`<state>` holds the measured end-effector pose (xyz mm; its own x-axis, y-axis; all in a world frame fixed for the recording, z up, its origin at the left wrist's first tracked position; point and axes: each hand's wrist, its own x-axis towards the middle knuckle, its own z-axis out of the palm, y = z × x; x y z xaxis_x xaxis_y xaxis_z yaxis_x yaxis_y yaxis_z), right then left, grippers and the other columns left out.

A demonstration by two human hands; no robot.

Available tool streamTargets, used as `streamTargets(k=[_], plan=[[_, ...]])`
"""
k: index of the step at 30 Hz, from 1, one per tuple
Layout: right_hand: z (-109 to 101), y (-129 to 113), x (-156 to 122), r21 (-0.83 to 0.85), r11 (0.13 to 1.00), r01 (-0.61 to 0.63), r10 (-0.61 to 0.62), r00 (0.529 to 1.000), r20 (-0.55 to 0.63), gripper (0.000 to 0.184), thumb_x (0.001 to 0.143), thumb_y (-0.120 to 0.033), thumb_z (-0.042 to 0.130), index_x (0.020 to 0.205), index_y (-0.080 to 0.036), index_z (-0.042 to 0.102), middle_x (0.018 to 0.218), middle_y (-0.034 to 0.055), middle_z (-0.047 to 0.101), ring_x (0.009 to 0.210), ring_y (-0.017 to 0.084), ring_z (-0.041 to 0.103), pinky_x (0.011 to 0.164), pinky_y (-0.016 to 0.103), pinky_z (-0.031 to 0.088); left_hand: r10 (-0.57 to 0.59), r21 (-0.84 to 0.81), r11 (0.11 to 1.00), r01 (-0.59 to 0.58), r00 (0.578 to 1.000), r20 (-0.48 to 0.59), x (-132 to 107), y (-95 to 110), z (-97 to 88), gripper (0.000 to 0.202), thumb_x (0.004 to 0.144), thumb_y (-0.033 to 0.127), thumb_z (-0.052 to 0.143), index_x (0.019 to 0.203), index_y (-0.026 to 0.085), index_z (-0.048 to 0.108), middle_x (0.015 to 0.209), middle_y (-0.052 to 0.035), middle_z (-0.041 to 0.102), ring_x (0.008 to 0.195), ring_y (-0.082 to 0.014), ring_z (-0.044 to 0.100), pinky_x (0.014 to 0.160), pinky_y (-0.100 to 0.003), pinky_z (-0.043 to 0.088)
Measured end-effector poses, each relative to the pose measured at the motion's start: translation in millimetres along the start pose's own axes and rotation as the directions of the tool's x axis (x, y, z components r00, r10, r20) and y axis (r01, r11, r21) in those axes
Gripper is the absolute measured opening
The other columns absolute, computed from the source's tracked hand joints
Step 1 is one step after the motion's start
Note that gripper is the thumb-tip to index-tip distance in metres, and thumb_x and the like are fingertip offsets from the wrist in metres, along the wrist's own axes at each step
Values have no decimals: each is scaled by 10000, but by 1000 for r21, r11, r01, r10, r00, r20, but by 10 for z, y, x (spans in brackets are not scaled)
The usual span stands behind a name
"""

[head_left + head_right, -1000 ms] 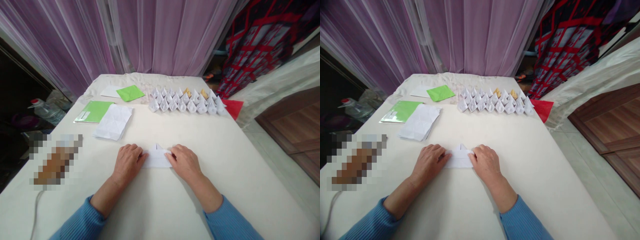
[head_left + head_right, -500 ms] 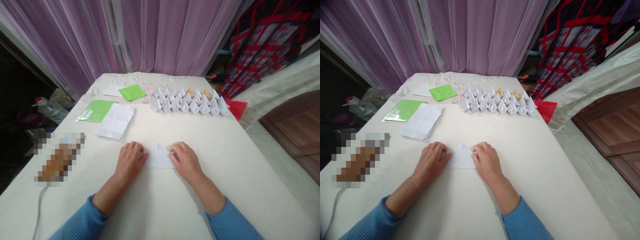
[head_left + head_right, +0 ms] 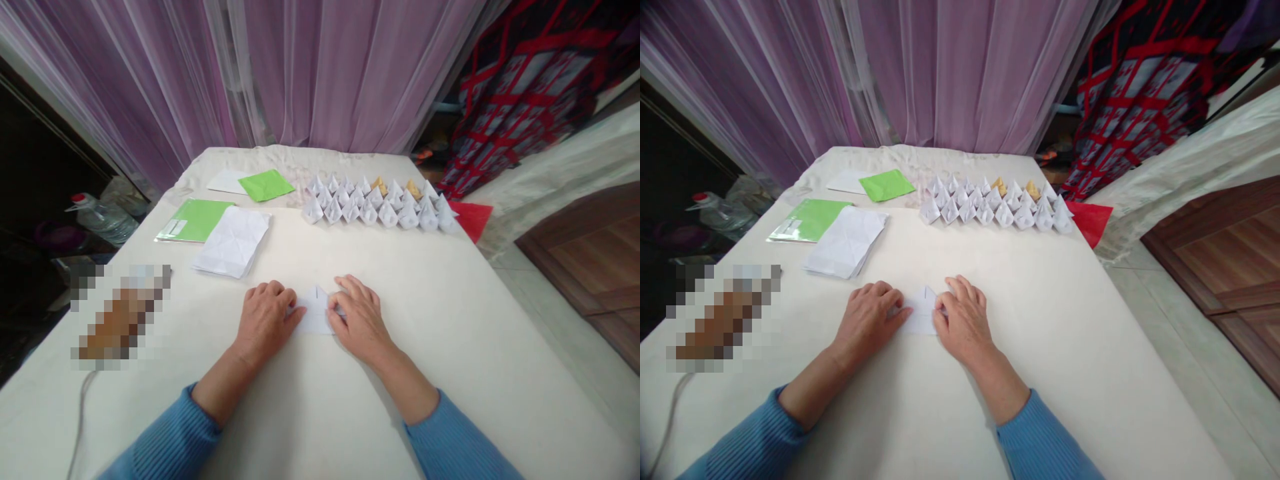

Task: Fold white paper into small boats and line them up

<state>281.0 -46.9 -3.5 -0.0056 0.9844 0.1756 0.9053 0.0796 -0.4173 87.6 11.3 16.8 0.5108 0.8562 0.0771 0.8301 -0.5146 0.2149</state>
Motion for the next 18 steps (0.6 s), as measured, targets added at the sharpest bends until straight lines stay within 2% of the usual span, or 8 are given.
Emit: streamTargets(k=[3,8,18], plan=[[35,-43,11,-7,1000,-8,8,1000,-15,44,836,-256,588,848,-225,616,1347,113,540,1351,292,356,1046,491,283,-1,81,997,3,1000,-23,15,73,19,257,851,476,606,797,225,624,840,-47,598,846,-241,562,798,-393,375],[75,-77,24,-6,1000,-27,27,999,-44,90,820,-301,643,848,-224,605,1348,118,531,1353,299,348,1054,494,262,8,171,985,-2,999,-37,33,137,28,329,850,535,579,781,215,616,822,-55,587,838,-251,559,779,-400,357],[68,-83,50,25,998,-61,62,998,-23,143,794,-347,686,831,-230,614,1365,99,530,1356,310,354,1061,514,262,-30,210,977,36,999,-33,43,190,26,328,834,529,580,790,205,611,842,-74,594,868,-270,558,792,-412,354]])
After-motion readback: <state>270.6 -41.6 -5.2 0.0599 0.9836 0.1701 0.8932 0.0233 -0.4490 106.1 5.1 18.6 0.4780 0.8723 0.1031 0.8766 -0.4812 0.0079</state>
